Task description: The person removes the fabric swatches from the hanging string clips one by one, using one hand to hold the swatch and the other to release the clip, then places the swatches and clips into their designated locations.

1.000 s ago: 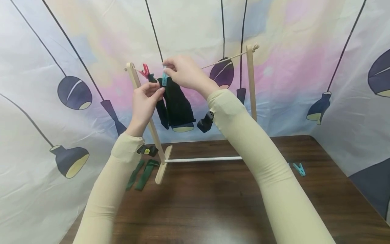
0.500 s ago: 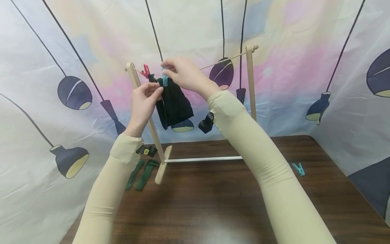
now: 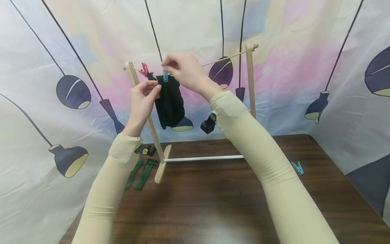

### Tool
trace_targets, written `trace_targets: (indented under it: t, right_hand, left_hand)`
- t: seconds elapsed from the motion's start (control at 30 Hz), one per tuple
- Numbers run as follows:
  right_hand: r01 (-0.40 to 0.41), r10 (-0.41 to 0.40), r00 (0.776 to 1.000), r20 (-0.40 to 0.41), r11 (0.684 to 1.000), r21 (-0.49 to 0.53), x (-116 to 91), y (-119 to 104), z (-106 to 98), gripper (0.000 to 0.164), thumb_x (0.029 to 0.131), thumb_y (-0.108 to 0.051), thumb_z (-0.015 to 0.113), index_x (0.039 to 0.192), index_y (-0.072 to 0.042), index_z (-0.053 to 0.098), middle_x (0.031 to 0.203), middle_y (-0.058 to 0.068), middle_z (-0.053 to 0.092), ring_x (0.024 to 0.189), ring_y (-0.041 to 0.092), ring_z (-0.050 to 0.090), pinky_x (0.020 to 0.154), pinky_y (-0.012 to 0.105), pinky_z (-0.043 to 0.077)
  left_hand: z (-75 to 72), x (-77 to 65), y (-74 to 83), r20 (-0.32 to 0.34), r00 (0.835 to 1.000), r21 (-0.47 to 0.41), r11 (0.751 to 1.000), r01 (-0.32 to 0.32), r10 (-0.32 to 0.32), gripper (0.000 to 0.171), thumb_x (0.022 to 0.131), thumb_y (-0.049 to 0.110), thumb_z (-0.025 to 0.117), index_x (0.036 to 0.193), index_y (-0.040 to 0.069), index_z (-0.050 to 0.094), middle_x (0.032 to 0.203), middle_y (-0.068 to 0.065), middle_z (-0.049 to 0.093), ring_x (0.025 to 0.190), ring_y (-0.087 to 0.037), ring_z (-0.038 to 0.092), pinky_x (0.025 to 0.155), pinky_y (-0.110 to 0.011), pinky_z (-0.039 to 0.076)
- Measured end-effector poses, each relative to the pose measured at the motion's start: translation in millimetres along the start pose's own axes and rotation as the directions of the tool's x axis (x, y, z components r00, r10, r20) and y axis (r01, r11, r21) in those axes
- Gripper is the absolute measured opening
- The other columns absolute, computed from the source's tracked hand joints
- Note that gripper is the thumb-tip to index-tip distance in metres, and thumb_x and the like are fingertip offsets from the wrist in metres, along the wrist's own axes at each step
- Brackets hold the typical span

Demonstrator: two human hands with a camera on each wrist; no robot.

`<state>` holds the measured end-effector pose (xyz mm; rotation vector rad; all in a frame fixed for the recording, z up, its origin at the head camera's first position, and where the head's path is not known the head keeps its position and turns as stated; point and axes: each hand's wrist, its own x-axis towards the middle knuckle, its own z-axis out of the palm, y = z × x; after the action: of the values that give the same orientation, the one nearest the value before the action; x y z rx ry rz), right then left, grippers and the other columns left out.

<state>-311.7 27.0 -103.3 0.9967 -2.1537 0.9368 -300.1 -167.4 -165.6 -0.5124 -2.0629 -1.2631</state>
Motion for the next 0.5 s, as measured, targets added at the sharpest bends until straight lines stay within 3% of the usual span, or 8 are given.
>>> trace_targets:
  t: [0.5]
  right_hand:
    - [-0.064, 0.071, 0.993, -0.09, 0.995, 0.079, -14, -1, -23, 0.03, 0.101, -0.023, 0.064, 0.124, -0.005, 0.067, 0.122, 0.004, 0.07, 0.111, 0.014, 0.066, 0.098, 0.024, 0.049]
  left_hand:
    - [0.4, -6.8, 1.9, -0.028, 0.994, 0.011, 0.995, -0.104, 0.104, 0.021, 0.103, 0.013, 0.059, 0.115, -0.001, 0.066, 0.108, -0.013, 0.071, 0.085, -0.02, 0.068, 0.084, -0.03, 0.055]
